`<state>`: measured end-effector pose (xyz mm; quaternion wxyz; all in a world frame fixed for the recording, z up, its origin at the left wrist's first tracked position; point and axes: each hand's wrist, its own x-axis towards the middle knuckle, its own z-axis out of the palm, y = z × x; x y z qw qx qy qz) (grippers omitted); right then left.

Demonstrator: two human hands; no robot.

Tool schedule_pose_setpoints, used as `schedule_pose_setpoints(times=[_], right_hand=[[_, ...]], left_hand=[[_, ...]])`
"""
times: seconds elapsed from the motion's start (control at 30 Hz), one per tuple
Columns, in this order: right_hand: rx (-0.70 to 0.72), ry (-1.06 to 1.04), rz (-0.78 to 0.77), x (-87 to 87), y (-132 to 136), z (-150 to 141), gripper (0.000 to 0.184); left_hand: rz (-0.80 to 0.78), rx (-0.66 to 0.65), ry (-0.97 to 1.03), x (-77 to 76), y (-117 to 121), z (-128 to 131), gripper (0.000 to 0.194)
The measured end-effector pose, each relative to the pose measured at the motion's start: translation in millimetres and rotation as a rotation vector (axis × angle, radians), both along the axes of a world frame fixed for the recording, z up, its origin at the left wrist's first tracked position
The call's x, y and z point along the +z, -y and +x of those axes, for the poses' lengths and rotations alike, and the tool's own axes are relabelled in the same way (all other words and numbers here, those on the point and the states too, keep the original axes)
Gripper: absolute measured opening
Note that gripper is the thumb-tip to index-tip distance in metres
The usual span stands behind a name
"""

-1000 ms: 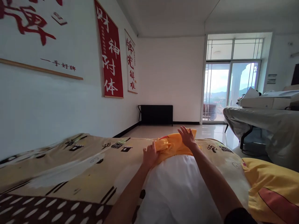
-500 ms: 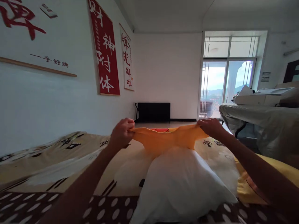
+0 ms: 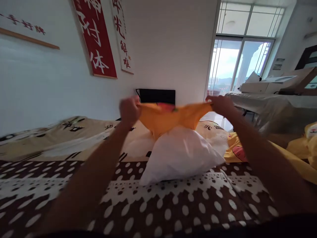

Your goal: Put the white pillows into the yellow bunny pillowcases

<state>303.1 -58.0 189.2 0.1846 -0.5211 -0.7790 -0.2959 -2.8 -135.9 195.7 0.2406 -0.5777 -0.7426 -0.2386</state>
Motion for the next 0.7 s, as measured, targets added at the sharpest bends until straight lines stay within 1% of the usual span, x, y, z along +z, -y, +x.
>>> schedule_pose_setpoints(times=[0.03,0.07,0.1,0.13,0.17,0.2,0.23,0.27,0.3,0.33,0.37,0.4,0.43,0.5,0.53,0.57,0.63,0.67,0.7], right_hand=[[-0.032,0.027,0.039,9.2,0,5,0.031],[-0.049,0.060,0.056,6.0,3,12,0.032],[-0.036,0.094,0.041,-9.7,9,20,0.033],[0.002,0.121,0.010,-35.9,17,28,0.033],[0.088,0.125,-0.074,-69.7,26,37,0.033],[0.195,0.132,-0.155,-107.4,33,46,0.031],[0.316,0.123,-0.209,-145.1,39,54,0.029],[0.422,0.059,-0.209,-179.5,42,60,0.030],[0.500,-0.032,-0.196,-208.2,42,65,0.029],[0.543,-0.137,-0.181,-230.1,40,67,0.030],[0.566,-0.227,-0.163,-244.9,36,68,0.030],[0.566,-0.303,-0.144,-253.7,32,66,0.031],[0.554,-0.359,-0.127,-258.2,28,63,0.032],[0.523,-0.371,-0.110,-261.2,24,53,0.033],[0.508,-0.323,-0.117,-262.6,24,47,0.033],[0.495,-0.240,-0.137,-264.6,25,40,0.037],[0.442,-0.021,-0.202,-266.8,23,24,0.057],[0.401,0.083,-0.233,-263.7,18,15,0.063],[0.349,0.165,-0.254,-255.3,11,6,0.062]], left_hand=[[0.113,-0.039,-0.040,8.9,1,-9,0.029],[0.214,-0.095,-0.053,5.8,5,-19,0.023],[0.259,-0.168,-0.057,-9.3,12,-28,0.017],[0.229,-0.259,-0.040,-34.8,20,-36,0.013],[0.135,-0.347,-0.002,-67.9,30,-41,0.011],[-0.053,-0.476,0.053,-105.0,39,-45,0.008],[-0.241,-0.575,0.126,-142.1,48,-45,0.015],[-0.368,-0.664,0.178,-175.9,54,-44,0.025],[-0.410,-0.736,0.186,-204.0,58,-40,0.035],[-0.415,-0.768,0.147,-225.4,60,-34,0.039],[-0.415,-0.763,0.105,-240.1,59,-28,0.044],[-0.400,-0.721,0.058,-249.7,57,-22,0.049],[-0.388,-0.652,0.014,-255.9,54,-16,0.054],[-0.386,-0.504,-0.062,-265.8,47,-7,0.062],[-0.390,-0.447,-0.099,-271.8,44,-4,0.064],[-0.400,-0.403,-0.138,-278.2,40,-2,0.064],[-0.420,-0.369,-0.230,-286.3,29,3,0.059],[-0.386,-0.380,-0.280,-283.3,21,5,0.053],[-0.320,-0.412,-0.329,-272.9,10,8,0.045]])
